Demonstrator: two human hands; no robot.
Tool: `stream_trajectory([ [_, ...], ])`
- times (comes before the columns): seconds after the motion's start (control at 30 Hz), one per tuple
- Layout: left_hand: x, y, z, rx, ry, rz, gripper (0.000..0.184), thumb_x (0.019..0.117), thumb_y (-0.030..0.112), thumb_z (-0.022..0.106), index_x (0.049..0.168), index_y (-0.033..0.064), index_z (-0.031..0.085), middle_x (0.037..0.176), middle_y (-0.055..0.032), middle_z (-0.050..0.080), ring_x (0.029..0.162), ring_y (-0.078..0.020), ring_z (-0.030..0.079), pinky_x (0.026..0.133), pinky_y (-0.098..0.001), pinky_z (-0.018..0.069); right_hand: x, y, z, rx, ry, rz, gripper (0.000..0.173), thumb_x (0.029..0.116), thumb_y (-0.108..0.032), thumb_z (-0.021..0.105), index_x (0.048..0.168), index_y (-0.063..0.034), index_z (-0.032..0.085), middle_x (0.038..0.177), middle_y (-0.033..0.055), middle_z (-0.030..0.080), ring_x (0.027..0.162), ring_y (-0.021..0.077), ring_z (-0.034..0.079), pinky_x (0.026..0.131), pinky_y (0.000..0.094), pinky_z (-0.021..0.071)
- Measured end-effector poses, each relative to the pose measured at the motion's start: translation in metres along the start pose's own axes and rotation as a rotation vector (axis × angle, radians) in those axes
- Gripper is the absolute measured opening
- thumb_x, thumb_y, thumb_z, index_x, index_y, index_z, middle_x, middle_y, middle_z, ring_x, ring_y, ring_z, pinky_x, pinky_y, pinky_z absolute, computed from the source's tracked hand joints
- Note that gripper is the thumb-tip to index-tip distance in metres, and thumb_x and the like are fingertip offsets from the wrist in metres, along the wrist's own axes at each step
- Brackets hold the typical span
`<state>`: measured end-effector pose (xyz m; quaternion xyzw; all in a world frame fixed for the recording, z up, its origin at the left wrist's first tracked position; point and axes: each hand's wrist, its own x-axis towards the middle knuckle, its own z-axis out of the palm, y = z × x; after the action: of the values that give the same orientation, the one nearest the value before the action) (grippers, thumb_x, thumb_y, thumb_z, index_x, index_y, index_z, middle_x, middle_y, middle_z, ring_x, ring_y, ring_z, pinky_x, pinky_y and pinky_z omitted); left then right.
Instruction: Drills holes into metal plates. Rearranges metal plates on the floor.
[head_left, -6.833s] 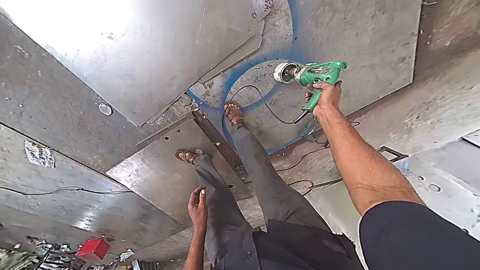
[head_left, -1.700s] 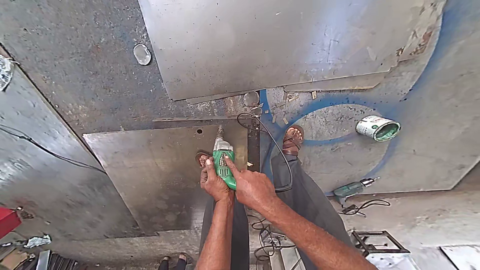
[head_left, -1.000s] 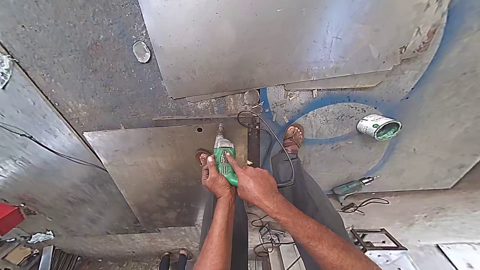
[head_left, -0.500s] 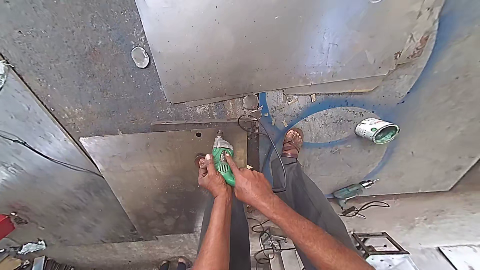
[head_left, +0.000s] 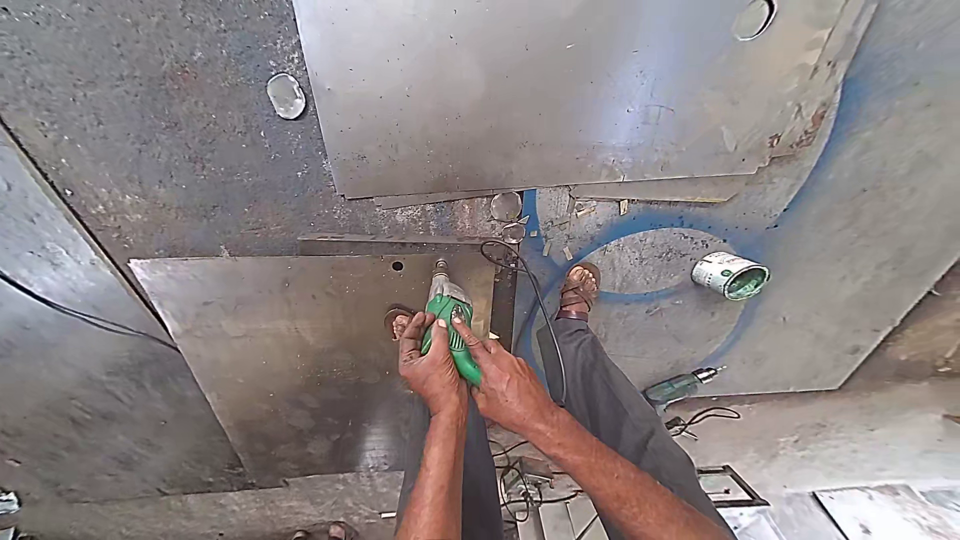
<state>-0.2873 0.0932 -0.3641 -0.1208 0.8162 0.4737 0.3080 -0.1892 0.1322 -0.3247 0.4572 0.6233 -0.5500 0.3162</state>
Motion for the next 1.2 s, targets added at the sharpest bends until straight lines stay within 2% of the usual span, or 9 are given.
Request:
stream_trajectory([
  [0.2,-0.006,0.0,-0.007,-0.026,0.023,-0.012,0.041,0.0839,-0.01,0.072,0.123,-0.0116,0.063,0.113,-0.0217,0.072,0.103,-0.0251,0.071,0.089,-0.0363,0.0606,-0.007,0.003,0.009,-0.002,0.033,-0.054,0.106,0.0812,-0.021,0.071,0.166,-0.0409,0.011,0.121,0.0155,0.064,0.09,0.0308,0.07,0.072,0.0501,0.0594],
  [0.37,-0.017,-0.002,-0.019,-0.142,0.128,-0.111,0.027,0.0925,-0.009,0.061,0.119,-0.0108,0.063,0.108,-0.0221,0.071,0.096,-0.0272,0.072,0.083,-0.0402,0.0617,-0.015,-0.005,-0.012,-0.256,-0.057,-0.137,0.098,0.0842,-0.017,0.068,0.163,-0.0459,0.017,0.12,0.0187,0.063,0.079,0.0362,0.068,0.062,0.0542,0.0551],
  [0.47,-0.026,0.002,-0.032,-0.217,0.134,-0.109,0.03,0.0946,-0.009,0.059,0.125,-0.0111,0.059,0.112,-0.0235,0.071,0.101,-0.0292,0.072,0.088,-0.043,0.0607,-0.026,-0.005,-0.007,-0.291,-0.102,-0.17,0.1,0.0879,-0.016,0.066,0.165,-0.043,0.008,0.121,0.0216,0.061,0.077,0.0381,0.068,0.062,0.0551,0.0555],
  [0.63,-0.06,0.012,-0.038,-0.25,0.048,-0.005,0.035,0.0954,-0.008,0.057,0.13,-0.0113,0.058,0.119,-0.023,0.07,0.11,-0.0274,0.07,0.094,-0.04,0.0586,-0.061,0.004,-0.019,-0.289,-0.053,-0.231,0.097,0.0896,-0.017,0.064,0.166,-0.0413,0.01,0.123,0.0214,0.061,0.078,0.0376,0.067,0.062,0.055,0.0551],
  [0.77,-0.109,0.036,-0.053,-0.384,-0.079,-0.245,0.048,0.1092,0.03,0.043,0.151,0.0055,0.043,0.15,-0.0135,0.052,0.135,-0.025,0.052,0.108,-0.0453,0.0457,-0.114,0.028,-0.018,-0.155,0.112,-0.272,0.09,0.088,-0.021,0.064,0.165,-0.039,0.021,0.121,0.0134,0.068,0.087,0.0313,0.072,0.067,0.0515,0.0585],
  [0.83,-0.123,0.045,-0.056,-0.491,-0.187,-0.518,0.048,0.1089,0.041,0.043,0.145,0.0088,0.047,0.137,-0.0117,0.06,0.123,-0.0236,0.061,0.1,-0.0469,0.0528,-0.148,0.044,-0.02,-0.139,0.161,-0.329,0.089,0.0867,-0.02,0.066,0.164,-0.0365,0.025,0.122,0.0134,0.068,0.085,0.0306,0.072,0.065,0.0505,0.0588],
  [0.97,-0.151,0.038,-0.055,-0.596,-0.579,-0.862,0.05,0.1037,0.044,0.051,0.13,0.0029,0.057,0.113,-0.0228,0.069,0.099,-0.0333,0.072,0.085,-0.0511,0.061,-0.217,0.084,-0.026,-0.168,0.264,-0.491,0.094,0.0801,-0.015,0.073,0.163,-0.0318,0.032,0.126,0.0139,0.068,0.079,0.0279,0.073,0.061,0.047,0.0599],
  [1.07,-0.197,0.044,-0.043,-0.466,-0.624,-0.901,0.034,0.1004,0.025,0.057,0.124,0.0004,0.057,0.102,-0.0232,0.07,0.088,-0.0325,0.073,0.077,-0.0491,0.0622,-0.263,0.12,-0.036,-0.129,0.347,-0.505,0.098,0.0769,-0.015,0.075,0.164,-0.0257,0.03,0.126,0.0094,0.069,0.083,0.0249,0.074,0.064,0.0462,0.0612],
  [1.2,-0.277,0.057,0.005,-0.23,-0.615,-0.777,0.028,0.1004,0.015,0.058,0.123,-0.0006,0.056,0.095,-0.0188,0.07,0.082,-0.0251,0.072,0.074,-0.042,0.0622,-0.316,0.16,-0.045,-0.122,0.47,-0.22,0.099,0.0804,-0.023,0.075,0.166,-0.0189,0.024,0.109,0.0125,0.07,0.078,0.0288,0.072,0.062,0.0477,0.0593],
])
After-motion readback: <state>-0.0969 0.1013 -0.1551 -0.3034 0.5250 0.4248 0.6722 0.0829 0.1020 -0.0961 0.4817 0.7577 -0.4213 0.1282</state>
